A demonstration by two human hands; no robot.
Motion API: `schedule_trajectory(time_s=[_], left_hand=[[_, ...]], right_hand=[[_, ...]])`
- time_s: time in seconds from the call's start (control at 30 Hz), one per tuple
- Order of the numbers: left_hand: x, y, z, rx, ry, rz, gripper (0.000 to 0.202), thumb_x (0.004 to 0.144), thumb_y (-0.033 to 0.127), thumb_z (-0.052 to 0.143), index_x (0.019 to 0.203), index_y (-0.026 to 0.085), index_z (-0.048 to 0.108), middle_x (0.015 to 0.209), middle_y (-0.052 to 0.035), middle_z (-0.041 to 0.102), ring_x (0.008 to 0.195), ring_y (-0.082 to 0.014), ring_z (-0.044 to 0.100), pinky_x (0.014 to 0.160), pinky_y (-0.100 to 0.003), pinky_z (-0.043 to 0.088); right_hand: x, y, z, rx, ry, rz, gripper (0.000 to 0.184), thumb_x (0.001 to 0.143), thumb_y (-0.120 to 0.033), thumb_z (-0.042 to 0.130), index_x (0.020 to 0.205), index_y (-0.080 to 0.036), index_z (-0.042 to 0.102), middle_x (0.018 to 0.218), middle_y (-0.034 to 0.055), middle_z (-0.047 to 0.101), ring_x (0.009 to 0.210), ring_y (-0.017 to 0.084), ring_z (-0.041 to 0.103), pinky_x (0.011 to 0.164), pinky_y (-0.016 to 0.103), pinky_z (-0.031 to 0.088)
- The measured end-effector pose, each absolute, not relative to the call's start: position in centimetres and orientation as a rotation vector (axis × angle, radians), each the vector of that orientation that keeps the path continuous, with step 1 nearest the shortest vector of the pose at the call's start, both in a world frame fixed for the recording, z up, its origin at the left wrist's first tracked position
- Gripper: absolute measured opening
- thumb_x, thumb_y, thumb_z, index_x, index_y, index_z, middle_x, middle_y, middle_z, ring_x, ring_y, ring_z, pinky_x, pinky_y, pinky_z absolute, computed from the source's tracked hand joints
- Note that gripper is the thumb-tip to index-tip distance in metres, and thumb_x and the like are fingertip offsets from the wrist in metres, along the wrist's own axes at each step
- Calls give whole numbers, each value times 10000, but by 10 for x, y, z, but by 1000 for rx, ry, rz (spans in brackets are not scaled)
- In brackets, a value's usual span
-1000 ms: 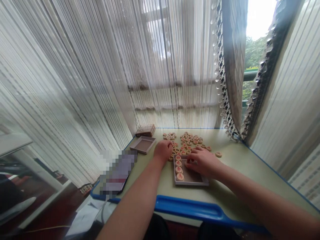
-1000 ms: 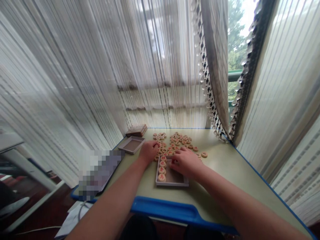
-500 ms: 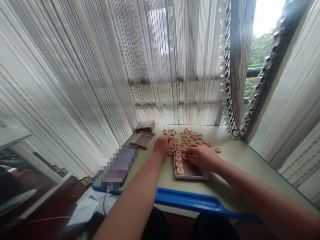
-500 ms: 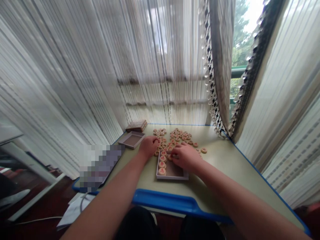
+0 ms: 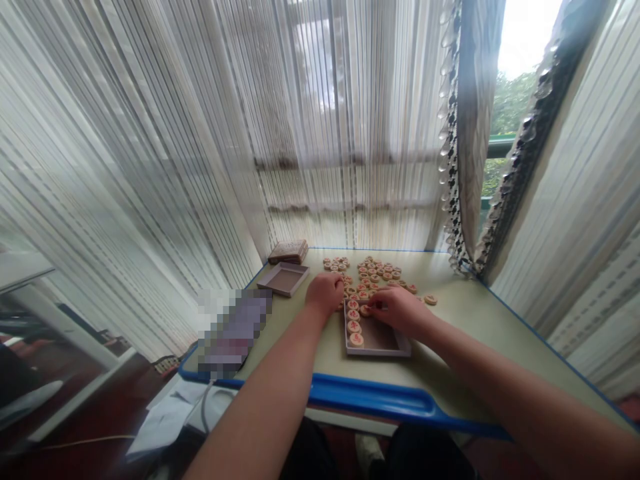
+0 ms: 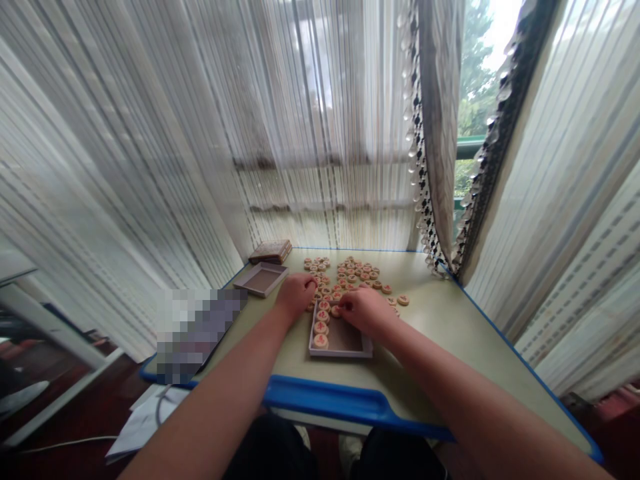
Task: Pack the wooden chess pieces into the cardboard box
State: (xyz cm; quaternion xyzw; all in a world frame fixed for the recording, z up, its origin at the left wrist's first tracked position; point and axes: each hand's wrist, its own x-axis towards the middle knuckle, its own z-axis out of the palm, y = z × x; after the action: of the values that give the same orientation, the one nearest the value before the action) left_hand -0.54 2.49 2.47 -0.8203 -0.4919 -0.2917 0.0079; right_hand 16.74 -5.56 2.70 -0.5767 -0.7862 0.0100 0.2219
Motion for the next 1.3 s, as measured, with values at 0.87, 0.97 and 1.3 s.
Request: schedule_trajectory(time_s=[0.87, 0.97, 1.3], left_hand=[[-4, 24, 23, -2614, -1535, -1124, 371, 732, 142, 449, 1060, 180, 618, 914, -32, 688, 877, -162, 591, 827, -255, 433], [-6, 22, 25, -2634, -1574, -1189, 503, 728, 126, 456, 1222, 207, 511, 982, -14, 681, 943, -157, 586, 871, -252, 430], [-7, 32, 13, -2752, -1721, -954, 372, 788, 179, 405, 1084, 210, 627, 1081, -33, 651, 1013, -170, 578, 906, -250, 414]], right_hand=[[190, -37, 16, -1694, -1910, -209, 331, 765, -251, 507, 1067, -178, 623, 1123, 114, 548, 1021, 239, 510, 906, 352, 383], [205, -28, 14, -1814, -1873, -149, 319, 742, -140, 462, 978, -192, 669, 1113, 82, 592, 1003, 226, 530, 898, 330, 388], [224, -21, 7, -1950, -1845, -49, 325, 731, -134, 456, 937, -215, 693, 1050, 64, 645, 922, 219, 582, 826, 311, 430]])
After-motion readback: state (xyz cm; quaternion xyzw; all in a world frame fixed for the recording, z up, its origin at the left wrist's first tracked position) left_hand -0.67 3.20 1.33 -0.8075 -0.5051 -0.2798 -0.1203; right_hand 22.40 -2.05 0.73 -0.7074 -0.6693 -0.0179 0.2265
